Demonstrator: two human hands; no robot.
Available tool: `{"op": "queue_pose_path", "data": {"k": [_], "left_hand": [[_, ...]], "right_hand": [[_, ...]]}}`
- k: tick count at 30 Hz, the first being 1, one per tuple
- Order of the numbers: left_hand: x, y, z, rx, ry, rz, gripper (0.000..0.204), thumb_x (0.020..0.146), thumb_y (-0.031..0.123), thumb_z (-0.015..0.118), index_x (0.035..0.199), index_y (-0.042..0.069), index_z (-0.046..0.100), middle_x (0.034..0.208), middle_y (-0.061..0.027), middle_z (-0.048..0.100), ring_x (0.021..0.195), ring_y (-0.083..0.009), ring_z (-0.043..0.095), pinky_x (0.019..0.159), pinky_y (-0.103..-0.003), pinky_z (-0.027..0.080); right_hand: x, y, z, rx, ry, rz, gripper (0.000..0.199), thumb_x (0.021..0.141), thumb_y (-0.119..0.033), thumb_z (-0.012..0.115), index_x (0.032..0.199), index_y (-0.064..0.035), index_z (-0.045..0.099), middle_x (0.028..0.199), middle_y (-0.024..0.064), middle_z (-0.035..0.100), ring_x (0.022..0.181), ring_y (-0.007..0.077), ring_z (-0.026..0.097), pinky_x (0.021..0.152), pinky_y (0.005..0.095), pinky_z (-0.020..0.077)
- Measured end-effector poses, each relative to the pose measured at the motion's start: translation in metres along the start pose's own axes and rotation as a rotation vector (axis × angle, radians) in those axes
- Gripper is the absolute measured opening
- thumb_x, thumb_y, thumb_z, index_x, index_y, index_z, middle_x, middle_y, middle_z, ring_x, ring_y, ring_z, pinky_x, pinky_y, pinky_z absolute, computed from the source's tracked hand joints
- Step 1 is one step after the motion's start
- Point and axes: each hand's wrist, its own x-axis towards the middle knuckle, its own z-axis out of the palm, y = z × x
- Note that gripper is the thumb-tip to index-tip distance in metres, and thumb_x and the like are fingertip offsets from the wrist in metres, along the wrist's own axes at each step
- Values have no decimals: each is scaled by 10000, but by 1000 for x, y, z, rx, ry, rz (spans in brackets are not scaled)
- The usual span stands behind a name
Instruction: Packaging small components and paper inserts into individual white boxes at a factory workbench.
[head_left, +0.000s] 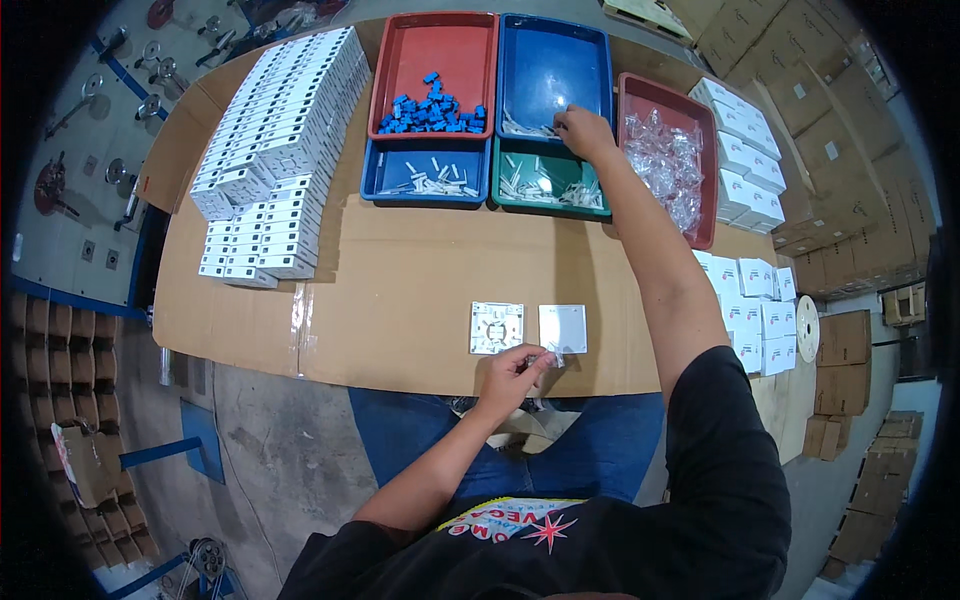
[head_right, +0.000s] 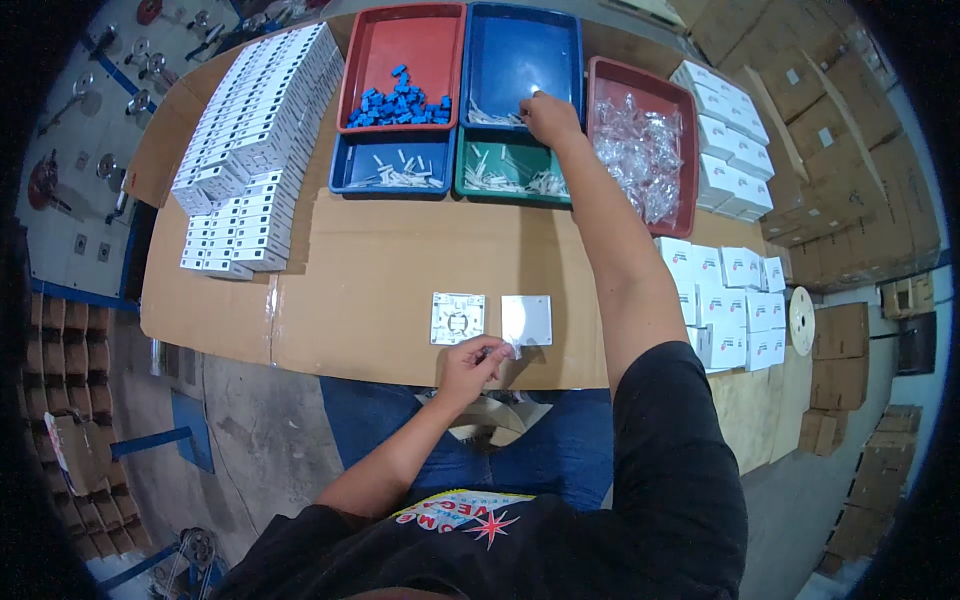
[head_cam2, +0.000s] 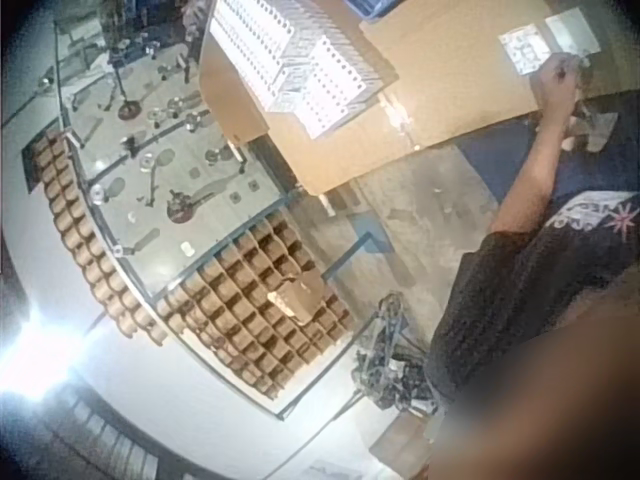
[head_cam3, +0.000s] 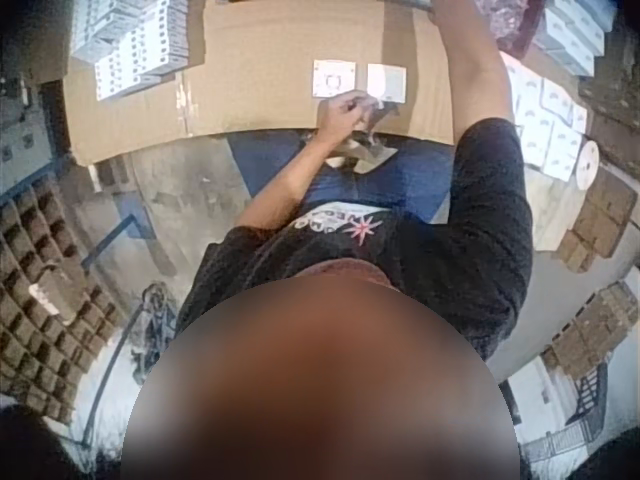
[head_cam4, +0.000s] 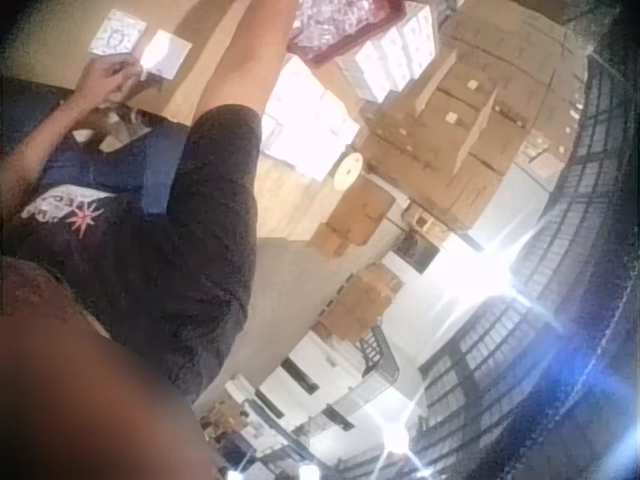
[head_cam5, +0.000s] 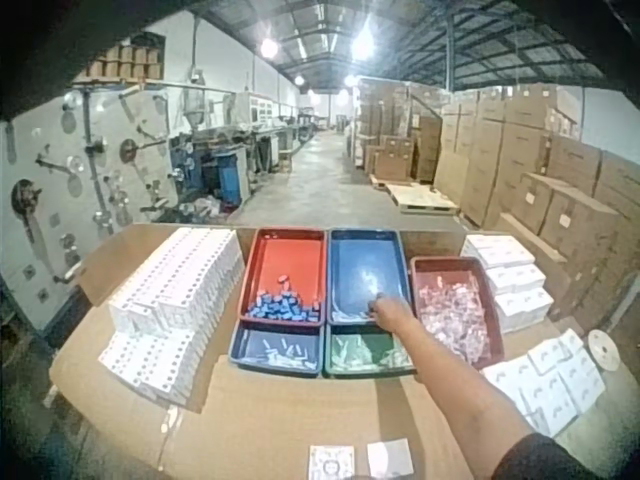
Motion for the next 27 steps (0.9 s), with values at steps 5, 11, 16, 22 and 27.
{"op": "queue_pose_path", "data": {"k": [5,11,16,22,27], "left_hand": [[-3,-7,-2,6,27,-1,190,983,184,696,1035,3,727,772,-7,673,601,-53,569,539,-221,460],[0,0,-1,32,55,-5,175,988,161,676,1026,3,742,822,-18,706,601,-53,564,540,-220,477],[3,5,2,10,27,34,187,1003,157,658,1037,-7,739,858,-33,695,610,-64,570,542,-220,477],[3,0,3,45,73,108,229,1017,197,650,1040,-16,733,845,-23,666,616,-65,572,553,-220,473],[3,-3,3,84,64,131,226,1049,196,598,1043,-6,699,738,-8,613,618,-63,569,551,-210,450]], "right_hand": [[-21,-9,-10,86,88,86,214,907,-300,630,1040,-157,716,1034,106,693,987,337,682,832,462,554],[-76,-20,-11,502,320,216,278,928,-328,602,994,-59,620,886,199,700,874,416,670,752,470,517],[-160,-38,3,782,390,300,226,970,-245,568,949,-21,580,815,181,673,781,346,676,704,424,504],[-293,-98,6,1173,121,336,179,1010,-147,581,917,-1,623,789,30,656,746,88,602,667,269,475],[-349,-140,-29,1385,-21,417,159,1005,-149,624,923,-13,637,819,-6,650,747,58,566,661,238,454]]}}
